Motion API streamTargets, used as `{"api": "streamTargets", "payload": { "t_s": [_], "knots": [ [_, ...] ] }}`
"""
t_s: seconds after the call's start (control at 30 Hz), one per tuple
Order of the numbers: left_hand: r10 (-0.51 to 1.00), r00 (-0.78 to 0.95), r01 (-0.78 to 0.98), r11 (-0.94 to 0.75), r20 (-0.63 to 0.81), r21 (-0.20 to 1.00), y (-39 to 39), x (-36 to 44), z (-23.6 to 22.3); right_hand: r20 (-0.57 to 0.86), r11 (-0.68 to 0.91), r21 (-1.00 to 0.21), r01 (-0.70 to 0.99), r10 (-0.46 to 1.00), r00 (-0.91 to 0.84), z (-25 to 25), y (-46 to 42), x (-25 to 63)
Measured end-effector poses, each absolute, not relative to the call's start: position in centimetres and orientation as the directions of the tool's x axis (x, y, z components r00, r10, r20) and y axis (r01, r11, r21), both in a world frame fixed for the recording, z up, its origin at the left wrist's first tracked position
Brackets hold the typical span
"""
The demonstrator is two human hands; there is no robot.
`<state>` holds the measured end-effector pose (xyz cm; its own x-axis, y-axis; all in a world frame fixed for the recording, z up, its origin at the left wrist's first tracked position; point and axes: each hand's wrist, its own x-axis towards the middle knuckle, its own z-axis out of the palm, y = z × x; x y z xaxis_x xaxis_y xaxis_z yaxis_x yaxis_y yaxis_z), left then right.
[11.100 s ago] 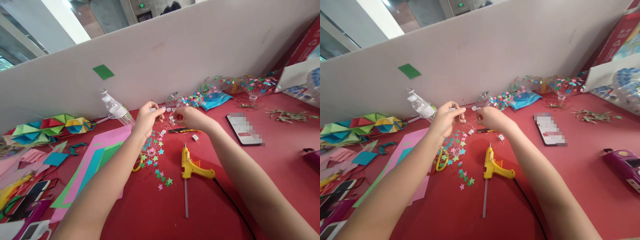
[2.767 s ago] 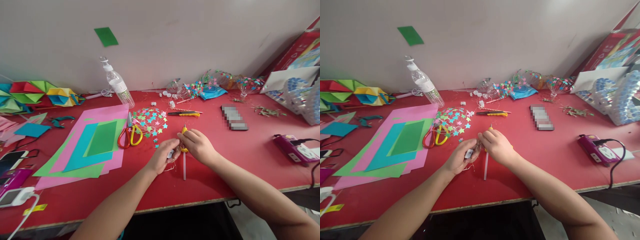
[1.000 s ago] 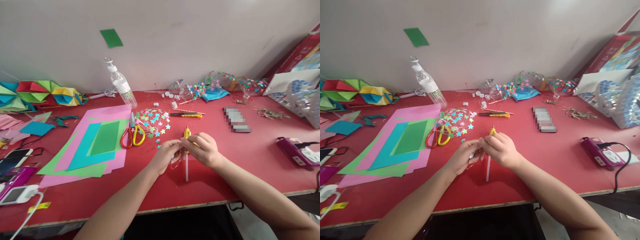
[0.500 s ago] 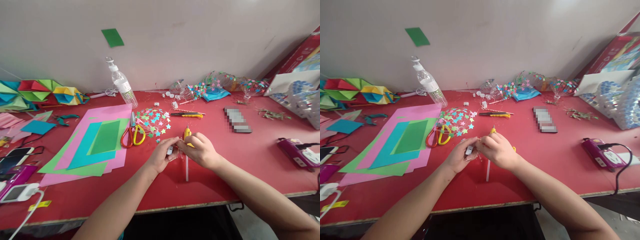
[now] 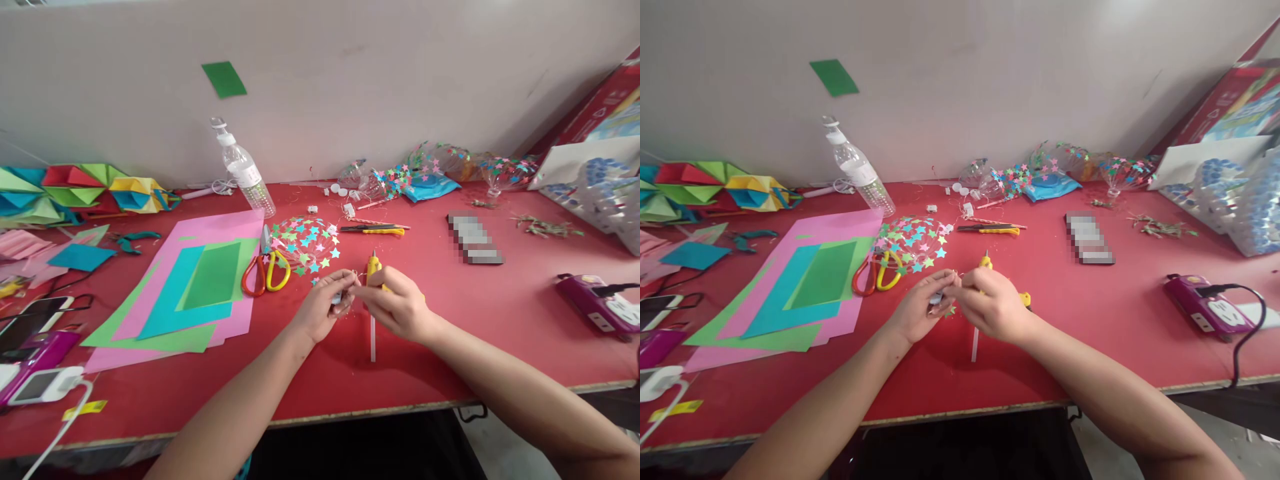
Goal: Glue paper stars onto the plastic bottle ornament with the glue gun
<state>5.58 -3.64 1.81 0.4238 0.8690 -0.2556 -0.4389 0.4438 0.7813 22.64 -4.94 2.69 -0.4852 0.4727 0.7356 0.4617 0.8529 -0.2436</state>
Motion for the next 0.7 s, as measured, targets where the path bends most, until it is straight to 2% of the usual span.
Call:
{"api": "streamTargets", "payload": {
  "t_s": [0.07,0.17,0.27,0.33,0.4,0.5,0.6,0.63,0.7],
  "knots": [
    [0.862,0.455,-0.414,0.425,-0.222,0.805,-3.67,5.47,1.90,0.701,0.760,-0.486,0.432,0.634,-0.327,2.71,-4.71,22.77],
    [0.811,0.549,-0.360,0.448,-0.203,0.818,-3.76,5.27,2.00,0.446,0.501,-0.800,0.330,0.864,-0.233,2.82,-4.26,22.71],
    [0.799,0.570,-0.371,0.459,-0.192,0.808,-3.77,5.21,2.00,0.175,0.211,-0.970,0.119,0.950,-0.258,2.74,-4.08,22.41],
    [0.814,0.548,-0.372,0.444,-0.193,0.815,-3.75,5.28,2.00,0.132,0.150,-0.986,0.069,0.967,-0.220,2.55,-4.08,22.26],
    [0.838,0.509,-0.353,0.411,-0.197,0.841,-3.75,5.41,2.01,0.242,0.268,-0.948,0.171,0.957,-0.158,2.34,-4.05,22.28],
    [0.892,0.422,-0.256,0.289,-0.162,0.922,-3.85,5.60,2.06,0.522,0.544,-0.713,0.442,0.833,-0.183,2.11,-3.89,22.53],
    [0.940,0.337,-0.031,0.064,-0.050,0.997,-4.13,5.66,2.14,0.630,0.660,-0.483,0.575,0.718,-0.294,2.06,-3.92,22.67],
    [0.950,0.311,0.057,-0.026,0.007,0.998,-4.25,5.66,2.17,0.630,0.664,-0.468,0.583,0.713,-0.307,2.09,-4.00,22.64],
    [0.954,0.267,0.208,-0.194,0.136,0.959,-4.54,5.67,2.22,0.578,0.628,-0.553,0.548,0.763,-0.289,2.22,-4.21,22.54]
  ]
}}
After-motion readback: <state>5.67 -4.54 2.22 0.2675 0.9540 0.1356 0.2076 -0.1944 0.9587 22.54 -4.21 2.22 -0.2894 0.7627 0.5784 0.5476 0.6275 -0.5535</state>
